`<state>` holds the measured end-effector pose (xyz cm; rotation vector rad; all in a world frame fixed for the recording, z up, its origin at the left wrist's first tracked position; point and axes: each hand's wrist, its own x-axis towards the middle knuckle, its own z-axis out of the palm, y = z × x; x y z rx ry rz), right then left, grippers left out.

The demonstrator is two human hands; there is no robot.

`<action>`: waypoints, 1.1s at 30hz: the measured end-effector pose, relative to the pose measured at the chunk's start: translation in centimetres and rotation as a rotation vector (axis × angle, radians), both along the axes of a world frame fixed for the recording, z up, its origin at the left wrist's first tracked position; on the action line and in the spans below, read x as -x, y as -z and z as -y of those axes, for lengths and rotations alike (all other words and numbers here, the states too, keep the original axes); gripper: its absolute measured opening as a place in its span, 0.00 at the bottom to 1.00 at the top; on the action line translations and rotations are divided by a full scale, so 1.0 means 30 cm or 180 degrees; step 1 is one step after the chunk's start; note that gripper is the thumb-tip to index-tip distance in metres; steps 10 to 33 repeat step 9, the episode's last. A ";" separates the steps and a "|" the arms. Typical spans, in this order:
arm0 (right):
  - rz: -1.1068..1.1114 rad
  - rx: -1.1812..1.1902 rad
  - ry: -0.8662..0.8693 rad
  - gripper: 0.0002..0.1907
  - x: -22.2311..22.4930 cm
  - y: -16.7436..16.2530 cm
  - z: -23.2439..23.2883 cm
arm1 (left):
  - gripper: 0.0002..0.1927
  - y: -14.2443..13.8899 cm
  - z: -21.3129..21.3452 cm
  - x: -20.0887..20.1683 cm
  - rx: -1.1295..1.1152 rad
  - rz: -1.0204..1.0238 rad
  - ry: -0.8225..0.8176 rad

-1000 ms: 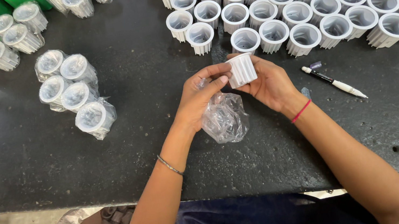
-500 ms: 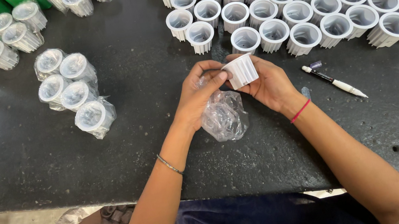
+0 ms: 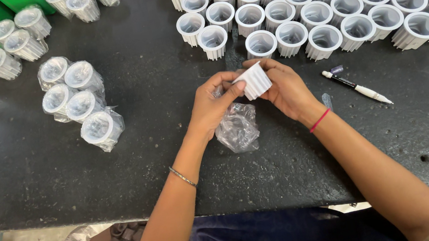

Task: The person holds a white ribbed plastic cup in one hand and writes on it with a marker, then sets the marked cup aside and picks the next cup. Later the person places cups into clear plastic bags and sets the bagged cups with a group of already bagged cups on the table.

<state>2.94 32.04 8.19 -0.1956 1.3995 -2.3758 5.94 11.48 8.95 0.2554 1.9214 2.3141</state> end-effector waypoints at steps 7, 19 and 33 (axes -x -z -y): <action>-0.0618 -0.1675 0.0995 0.11 0.009 0.037 -0.004 | 0.11 0.008 0.016 0.008 0.1058 -0.0490 -0.1087; -0.0742 -0.2100 0.1034 0.11 0.014 0.039 -0.011 | 0.12 0.004 0.021 0.013 0.1397 -0.0961 -0.1483; -0.0742 -0.2100 0.1034 0.11 0.014 0.039 -0.011 | 0.12 0.004 0.021 0.013 0.1397 -0.0961 -0.1483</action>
